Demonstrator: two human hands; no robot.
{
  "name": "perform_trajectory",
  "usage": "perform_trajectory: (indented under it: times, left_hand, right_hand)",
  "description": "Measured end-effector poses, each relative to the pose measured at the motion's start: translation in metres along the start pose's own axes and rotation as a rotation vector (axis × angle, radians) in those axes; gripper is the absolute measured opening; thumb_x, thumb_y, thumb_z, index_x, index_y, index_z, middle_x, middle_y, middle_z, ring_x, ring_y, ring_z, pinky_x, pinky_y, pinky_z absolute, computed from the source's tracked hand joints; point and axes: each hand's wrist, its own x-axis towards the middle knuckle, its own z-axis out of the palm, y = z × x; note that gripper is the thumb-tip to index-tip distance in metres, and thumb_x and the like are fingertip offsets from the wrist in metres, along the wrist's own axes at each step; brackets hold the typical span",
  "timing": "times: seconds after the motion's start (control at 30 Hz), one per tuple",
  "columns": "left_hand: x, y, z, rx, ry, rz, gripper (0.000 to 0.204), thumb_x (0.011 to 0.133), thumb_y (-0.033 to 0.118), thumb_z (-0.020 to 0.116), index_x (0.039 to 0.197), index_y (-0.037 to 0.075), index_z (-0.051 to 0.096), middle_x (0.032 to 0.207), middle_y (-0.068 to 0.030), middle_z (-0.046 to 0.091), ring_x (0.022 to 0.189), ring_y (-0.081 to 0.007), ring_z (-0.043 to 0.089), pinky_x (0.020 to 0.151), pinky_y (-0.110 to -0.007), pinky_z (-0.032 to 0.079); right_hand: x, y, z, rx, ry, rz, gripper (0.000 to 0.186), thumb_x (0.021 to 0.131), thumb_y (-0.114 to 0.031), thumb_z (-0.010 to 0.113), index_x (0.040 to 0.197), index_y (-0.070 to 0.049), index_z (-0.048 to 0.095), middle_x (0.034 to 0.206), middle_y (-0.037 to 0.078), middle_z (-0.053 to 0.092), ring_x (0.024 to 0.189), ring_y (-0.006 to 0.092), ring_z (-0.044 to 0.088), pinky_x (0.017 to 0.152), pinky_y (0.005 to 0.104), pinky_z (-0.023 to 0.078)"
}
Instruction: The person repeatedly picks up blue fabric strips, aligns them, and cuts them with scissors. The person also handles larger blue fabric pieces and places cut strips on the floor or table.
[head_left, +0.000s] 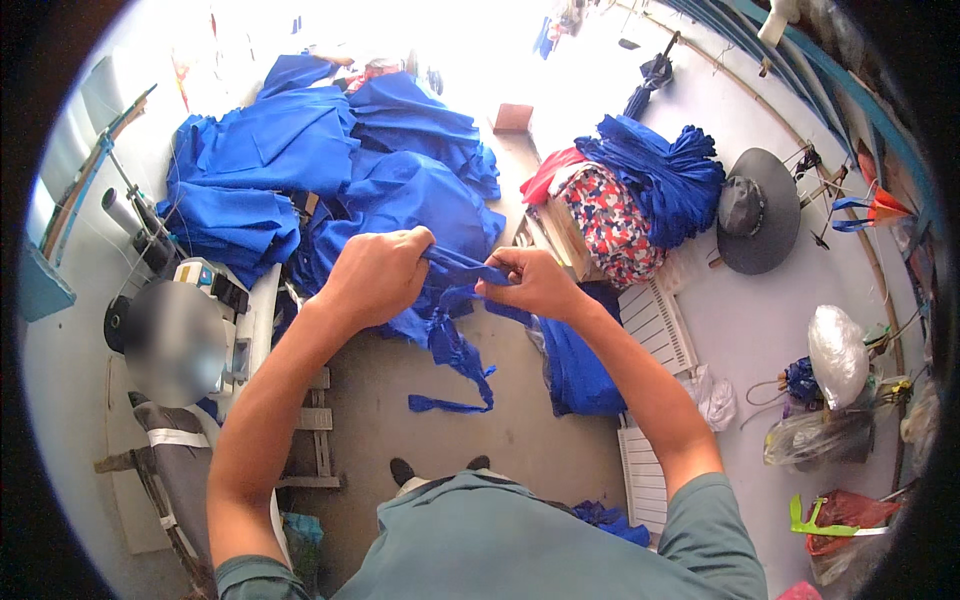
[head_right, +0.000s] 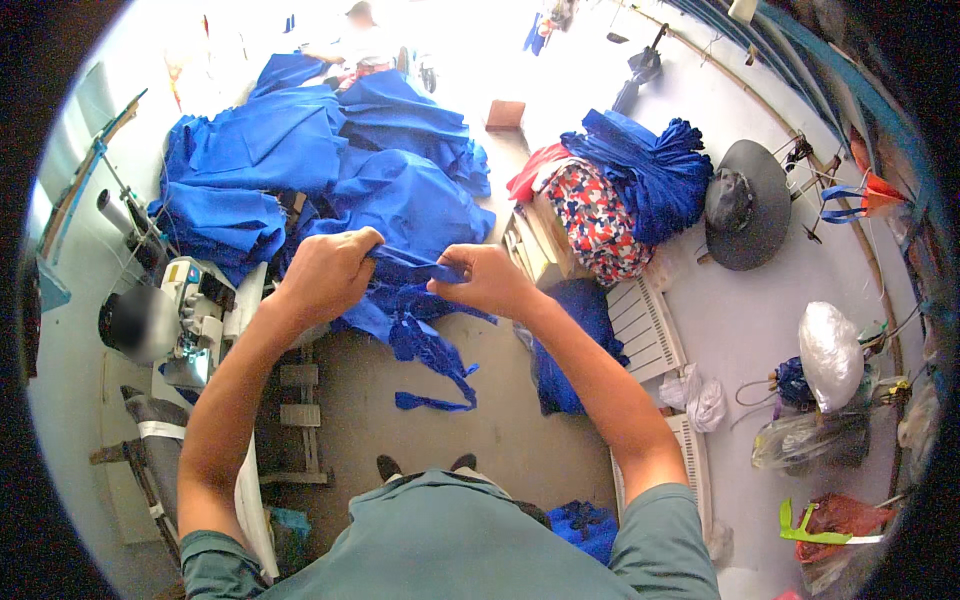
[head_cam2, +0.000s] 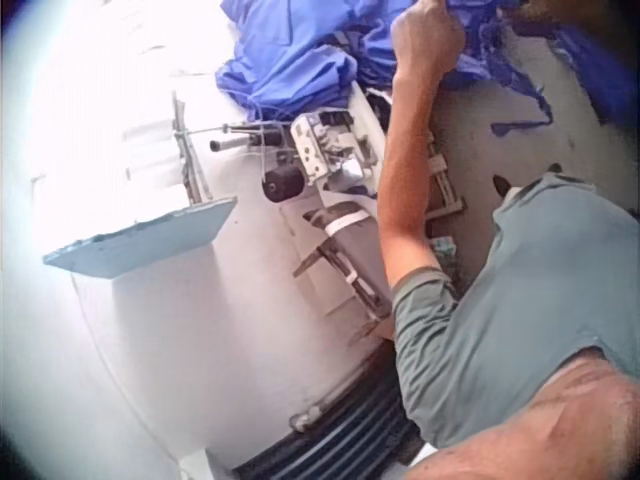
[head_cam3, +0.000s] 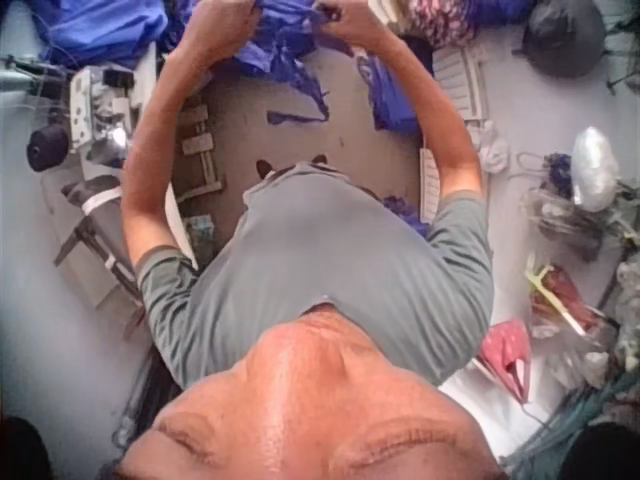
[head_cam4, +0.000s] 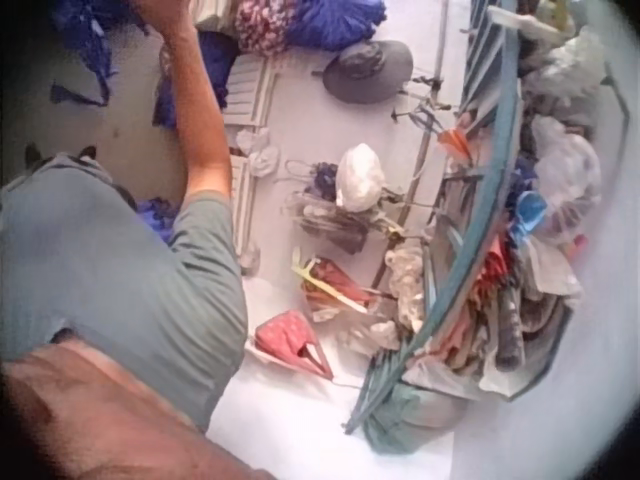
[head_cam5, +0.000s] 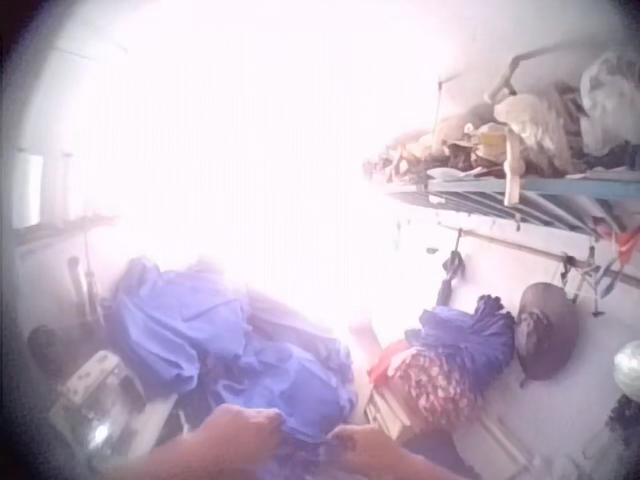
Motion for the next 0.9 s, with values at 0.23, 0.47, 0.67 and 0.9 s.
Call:
perform_trajectory:
  times: [0.23,0.47,0.67,0.9]
  left_hand:
    - [0.009,-0.005,-0.050,-0.356,-0.077,-0.179,0.021,0.088,0.008,0.057,0.105,-0.001,0.064,0.085,-0.0242,0.066,0.080,-0.0413,0.067,0.073,-0.046,0.052]
    - [0.006,-0.025,-0.070,-0.464,0.109,-0.197,0.016,0.089,0.001,0.054,0.101,-0.002,0.065,0.069,-0.0025,0.053,0.067,-0.0081,0.048,0.061,-0.027,0.042]
    - [-0.015,-0.049,-0.066,-0.599,0.138,-0.276,0.015,0.096,0.007,0.052,0.100,0.000,0.064,0.067,0.0006,0.054,0.059,-0.0066,0.051,0.058,-0.025,0.047]
    - [-0.053,-0.103,-0.032,-0.652,0.137,-0.364,0.013,0.097,0.004,0.052,0.103,0.002,0.064,0.067,-0.0013,0.053,0.061,-0.0076,0.052,0.055,-0.027,0.043]
  right_hand:
    - [0.021,-0.025,-0.003,0.435,-0.243,-0.014,0.028,0.090,-0.020,0.076,0.085,-0.001,0.057,0.082,0.002,0.066,0.077,0.0056,0.054,0.069,0.0253,0.045]
    - [0.030,-0.033,-0.013,0.191,-0.248,-0.054,0.029,0.086,-0.026,0.079,0.083,-0.002,0.063,0.070,-0.005,0.051,0.070,0.0054,0.045,0.061,0.0302,0.039]
    - [0.032,-0.050,-0.029,0.291,-0.397,0.083,0.028,0.090,-0.025,0.077,0.101,-0.001,0.070,0.088,0.001,0.069,0.082,0.0070,0.060,0.075,0.0255,0.049]
    - [0.015,-0.034,-0.034,0.231,-0.472,0.247,0.037,0.084,-0.031,0.081,0.101,0.000,0.070,0.088,-0.002,0.068,0.077,0.0056,0.060,0.070,0.0229,0.048]
